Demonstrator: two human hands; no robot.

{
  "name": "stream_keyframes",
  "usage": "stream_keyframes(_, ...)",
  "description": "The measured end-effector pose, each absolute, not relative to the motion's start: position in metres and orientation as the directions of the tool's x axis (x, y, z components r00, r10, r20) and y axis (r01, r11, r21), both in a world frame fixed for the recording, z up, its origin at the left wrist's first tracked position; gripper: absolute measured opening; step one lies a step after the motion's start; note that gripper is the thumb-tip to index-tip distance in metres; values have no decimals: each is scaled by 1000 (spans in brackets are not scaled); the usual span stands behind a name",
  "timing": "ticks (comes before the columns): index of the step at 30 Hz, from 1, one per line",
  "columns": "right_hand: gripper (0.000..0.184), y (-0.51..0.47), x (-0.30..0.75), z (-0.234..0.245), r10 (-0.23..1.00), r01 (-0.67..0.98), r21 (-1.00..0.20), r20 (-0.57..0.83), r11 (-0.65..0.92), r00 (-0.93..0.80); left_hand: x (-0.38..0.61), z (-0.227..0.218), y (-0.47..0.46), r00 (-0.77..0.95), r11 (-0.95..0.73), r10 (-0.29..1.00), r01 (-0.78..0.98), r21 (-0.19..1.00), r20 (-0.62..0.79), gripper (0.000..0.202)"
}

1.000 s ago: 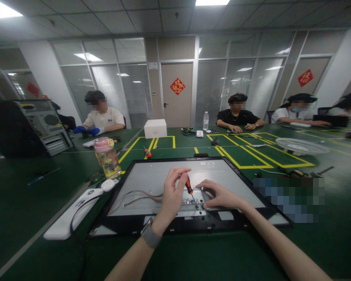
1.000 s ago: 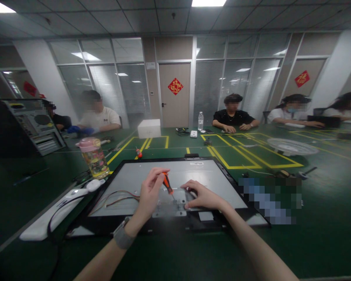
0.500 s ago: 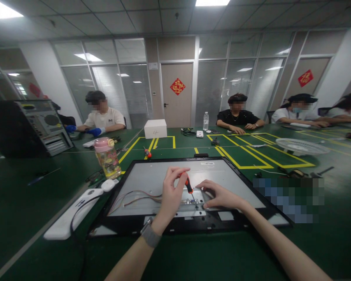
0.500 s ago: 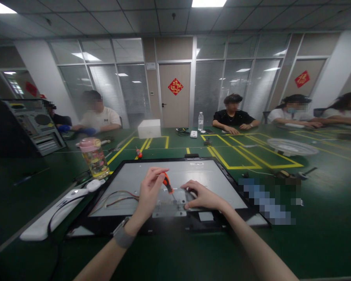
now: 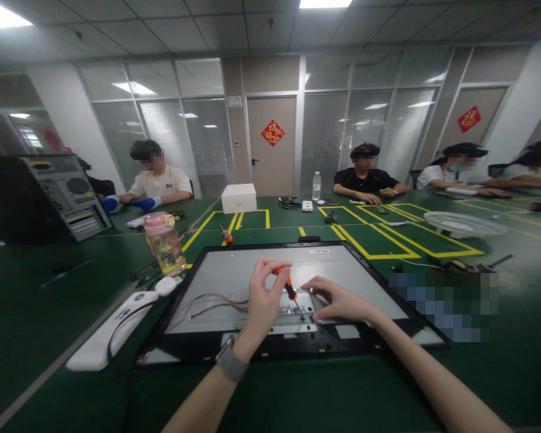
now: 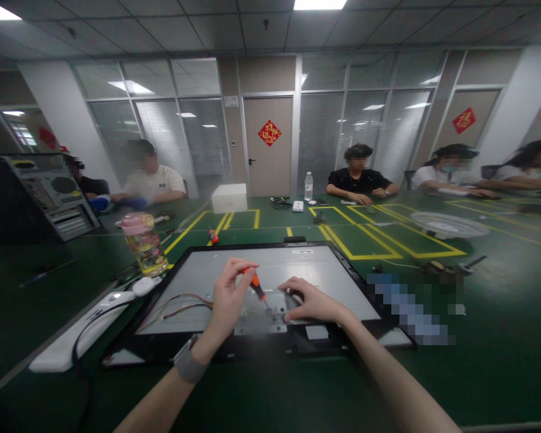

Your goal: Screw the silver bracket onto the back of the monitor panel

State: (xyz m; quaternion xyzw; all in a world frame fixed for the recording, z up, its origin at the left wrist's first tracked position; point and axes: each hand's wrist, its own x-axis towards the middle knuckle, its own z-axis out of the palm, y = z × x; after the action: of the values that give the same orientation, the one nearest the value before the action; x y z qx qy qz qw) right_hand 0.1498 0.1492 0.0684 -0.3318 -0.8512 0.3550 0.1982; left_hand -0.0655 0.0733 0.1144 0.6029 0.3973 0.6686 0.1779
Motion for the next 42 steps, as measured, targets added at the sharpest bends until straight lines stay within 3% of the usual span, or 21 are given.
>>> stream_keyframes(7,73,146,149,72,713,429,-748,83,506,-697,-67,114,74,-185,-582,774,170,796,605,27)
stream_keyframes(13,72,147,149,72,713,425,-751,87,506,-696,-65,114,74,-224,-602,726,251,758,650,18)
stream_keyframes(21,71,151,151,66,697,403,-745,114,532,-708,-66,113,73,-199,-558,792,149,816,578,28)
stream_keyframes(28,71,150,150,68,691,408,-729,121,549,-713,-65,115,72,-242,-613,708,255,747,664,20)
stream_keyframes(42,71,150,150,67,696,404,-747,109,529,-709,-65,112,73,-187,-600,752,201,774,632,27)
